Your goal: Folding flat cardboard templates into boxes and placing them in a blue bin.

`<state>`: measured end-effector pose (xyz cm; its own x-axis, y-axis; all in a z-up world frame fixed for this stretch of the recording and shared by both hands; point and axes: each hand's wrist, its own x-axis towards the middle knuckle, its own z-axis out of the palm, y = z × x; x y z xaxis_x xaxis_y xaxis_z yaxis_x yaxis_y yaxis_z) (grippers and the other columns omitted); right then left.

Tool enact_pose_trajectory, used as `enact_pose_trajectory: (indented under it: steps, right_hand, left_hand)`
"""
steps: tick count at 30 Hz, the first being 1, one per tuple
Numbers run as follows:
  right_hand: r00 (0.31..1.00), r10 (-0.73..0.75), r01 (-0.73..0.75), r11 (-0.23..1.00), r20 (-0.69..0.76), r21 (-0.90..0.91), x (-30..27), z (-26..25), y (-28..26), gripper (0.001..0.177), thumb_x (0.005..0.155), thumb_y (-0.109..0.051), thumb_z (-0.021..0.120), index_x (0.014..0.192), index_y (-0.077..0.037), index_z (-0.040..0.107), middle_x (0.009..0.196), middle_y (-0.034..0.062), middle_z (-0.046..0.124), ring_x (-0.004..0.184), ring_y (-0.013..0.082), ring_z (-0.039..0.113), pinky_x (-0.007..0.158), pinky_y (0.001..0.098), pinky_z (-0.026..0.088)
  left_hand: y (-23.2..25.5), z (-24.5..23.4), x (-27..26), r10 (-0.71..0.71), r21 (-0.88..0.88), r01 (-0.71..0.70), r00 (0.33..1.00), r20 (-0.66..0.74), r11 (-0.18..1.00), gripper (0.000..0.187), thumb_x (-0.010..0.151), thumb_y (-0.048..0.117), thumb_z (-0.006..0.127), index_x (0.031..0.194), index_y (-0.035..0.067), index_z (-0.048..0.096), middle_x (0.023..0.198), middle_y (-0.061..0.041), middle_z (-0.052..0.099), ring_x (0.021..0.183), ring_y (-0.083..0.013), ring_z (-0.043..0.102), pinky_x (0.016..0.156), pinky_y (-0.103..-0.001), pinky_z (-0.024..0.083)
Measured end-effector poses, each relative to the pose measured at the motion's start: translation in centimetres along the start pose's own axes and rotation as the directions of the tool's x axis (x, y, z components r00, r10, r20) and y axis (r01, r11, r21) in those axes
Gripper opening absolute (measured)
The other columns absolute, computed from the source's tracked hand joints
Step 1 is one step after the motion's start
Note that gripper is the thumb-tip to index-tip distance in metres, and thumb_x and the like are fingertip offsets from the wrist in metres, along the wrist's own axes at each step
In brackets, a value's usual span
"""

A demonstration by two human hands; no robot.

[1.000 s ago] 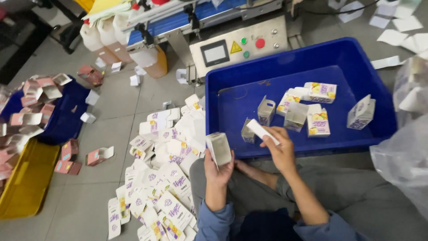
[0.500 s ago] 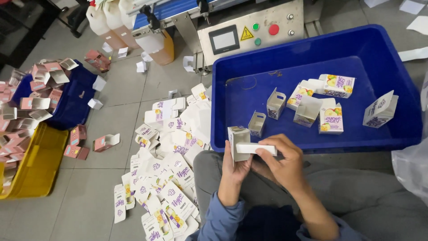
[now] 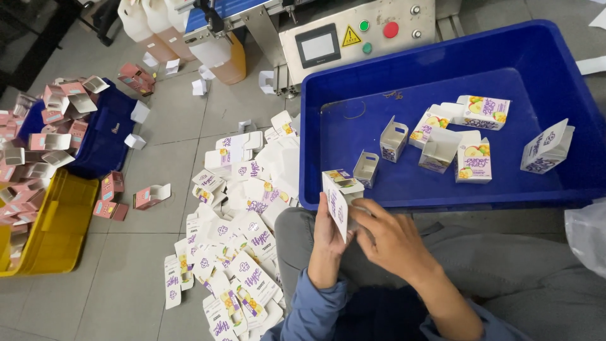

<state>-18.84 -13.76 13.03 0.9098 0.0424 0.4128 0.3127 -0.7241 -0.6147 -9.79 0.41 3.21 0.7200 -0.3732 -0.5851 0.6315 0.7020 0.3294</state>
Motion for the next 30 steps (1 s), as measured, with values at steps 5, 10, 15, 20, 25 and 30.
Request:
enact_pose_trajectory:
  steps: [5, 10, 15, 20, 25, 30]
  right_hand:
    - [0.994, -0.022, -0.002, 0.976, -0.107, -0.219, -0.1, 1.2, 0.5, 0.028, 0.081, 0.002, 0.062, 0.094, -0.017, 0.078, 0.096, 0.0027, 0.076, 0.037, 0.0257, 0.064, 0.034, 0.0336, 0.048]
    - [0.995, 0.058, -0.083, 0.945, -0.086, -0.318, -0.6, 2.2, 0.6, 0.020, 0.081, -0.004, 0.063, 0.087, -0.015, 0.078, 0.111, 0.0021, 0.073, 0.043, 0.0289, 0.066, 0.040, 0.0424, 0.055]
    - [0.991, 0.125, -0.133, 0.938, -0.046, -0.321, -1.0, 1.8, 0.6, 0.019, 0.082, -0.005, 0.061, 0.081, -0.015, 0.078, 0.115, 0.0017, 0.070, 0.049, 0.0315, 0.070, 0.044, 0.0457, 0.057]
    - [0.990, 0.122, -0.139, 0.933, -0.071, -0.331, -0.5, 1.8, 0.6, 0.019, 0.085, -0.007, 0.061, 0.083, -0.016, 0.078, 0.111, 0.0020, 0.068, 0.053, 0.0307, 0.071, 0.046, 0.0454, 0.058]
    - [0.986, 0.146, -0.163, 0.935, -0.077, -0.314, -0.9, 1.7, 1.1, 0.019, 0.087, -0.009, 0.060, 0.087, -0.017, 0.078, 0.108, 0.0027, 0.068, 0.057, 0.0313, 0.072, 0.049, 0.0462, 0.059]
    - [0.970, 0.225, -0.241, 0.941, -0.091, -0.240, -1.0, 1.1, 1.2, 0.024, 0.090, -0.015, 0.060, 0.099, -0.027, 0.077, 0.093, -0.0066, 0.068, 0.051, 0.0310, 0.070, 0.047, 0.0430, 0.058]
  left_hand:
    - [-0.5, 3.4, -2.9, -0.079, -0.072, 0.082, 0.995, 0.054, 0.994, 0.055, 0.096, 0.058, 0.062, 0.086, 0.004, 0.067, 0.080, -0.019, 0.077, 0.069, -0.0331, 0.075, 0.059, -0.047, 0.064]
    - [-1.0, -0.6, 0.1, -0.136, -0.026, 0.138, 0.987, 0.085, 0.990, 0.056, 0.098, 0.056, 0.060, 0.096, 0.001, 0.071, 0.092, -0.021, 0.077, 0.083, -0.0367, 0.075, 0.075, -0.054, 0.062]
    - [-1.4, -2.8, 2.4, -0.168, 0.021, 0.167, 0.980, 0.111, 0.986, 0.056, 0.100, 0.052, 0.059, 0.108, -0.002, 0.071, 0.104, -0.025, 0.075, 0.095, -0.0410, 0.073, 0.083, -0.056, 0.060]
    - [-1.0, -0.9, 1.0, -0.217, -0.002, 0.220, 0.964, 0.156, 0.975, 0.053, 0.100, 0.050, 0.061, 0.109, -0.001, 0.069, 0.103, -0.022, 0.075, 0.093, -0.0379, 0.074, 0.082, -0.056, 0.061]
    - [-0.9, -1.0, 0.9, -0.260, 0.002, 0.263, 0.955, 0.140, 0.965, 0.046, 0.101, 0.041, 0.062, 0.107, -0.005, 0.066, 0.094, -0.022, 0.075, 0.086, -0.0392, 0.076, 0.077, -0.056, 0.062]
    - [-0.9, 0.3, -0.2, -0.253, -0.011, 0.259, 0.949, 0.187, 0.966, 0.042, 0.101, 0.038, 0.061, 0.106, -0.004, 0.064, 0.095, -0.022, 0.075, 0.088, -0.0378, 0.076, 0.079, -0.056, 0.061]
